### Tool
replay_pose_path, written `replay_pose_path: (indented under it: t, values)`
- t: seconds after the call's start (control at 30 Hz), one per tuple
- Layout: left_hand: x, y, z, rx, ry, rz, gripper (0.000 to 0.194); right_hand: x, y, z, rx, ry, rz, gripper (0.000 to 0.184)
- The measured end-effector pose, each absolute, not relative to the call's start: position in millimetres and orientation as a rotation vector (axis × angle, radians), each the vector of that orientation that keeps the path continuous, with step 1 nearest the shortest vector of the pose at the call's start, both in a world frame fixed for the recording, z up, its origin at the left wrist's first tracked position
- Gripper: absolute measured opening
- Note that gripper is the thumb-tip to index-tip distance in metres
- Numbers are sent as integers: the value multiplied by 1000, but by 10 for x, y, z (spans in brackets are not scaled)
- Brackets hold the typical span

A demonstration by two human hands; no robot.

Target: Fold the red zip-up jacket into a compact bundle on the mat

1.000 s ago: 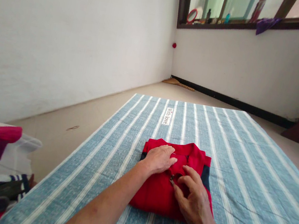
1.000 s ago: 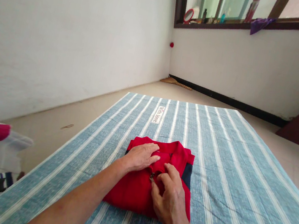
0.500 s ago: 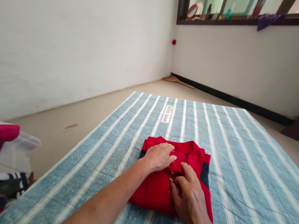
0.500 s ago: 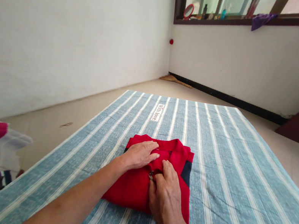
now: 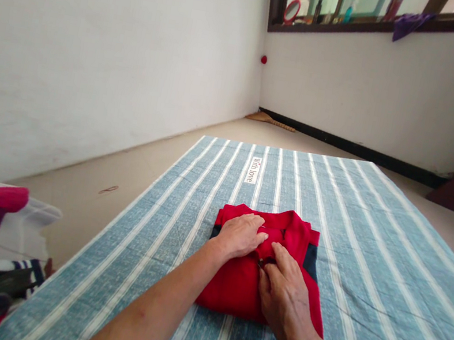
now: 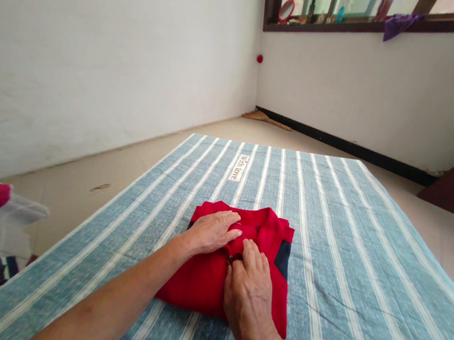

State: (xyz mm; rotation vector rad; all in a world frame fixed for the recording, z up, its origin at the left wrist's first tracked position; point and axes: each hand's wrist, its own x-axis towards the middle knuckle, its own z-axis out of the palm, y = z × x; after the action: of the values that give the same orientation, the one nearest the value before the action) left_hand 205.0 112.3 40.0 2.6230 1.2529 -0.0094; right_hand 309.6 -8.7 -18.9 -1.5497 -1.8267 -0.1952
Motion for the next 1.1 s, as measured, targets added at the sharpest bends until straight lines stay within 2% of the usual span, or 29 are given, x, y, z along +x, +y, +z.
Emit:
replay_pose_path:
  t: [0.27,0.73,1.1]
  values:
    - [2044,1121,385,2633,1250,-8,29,3122,-99,-163,-1519,-1789,-114,18]
    - [2047,1141,341,2638,1252,8,25,3168,-44,-21,-1361,-1838,-246,21]
    - [2054,1135,366,2639,1229,11,26,3136,109,-70,-1370,-1764,-194,18]
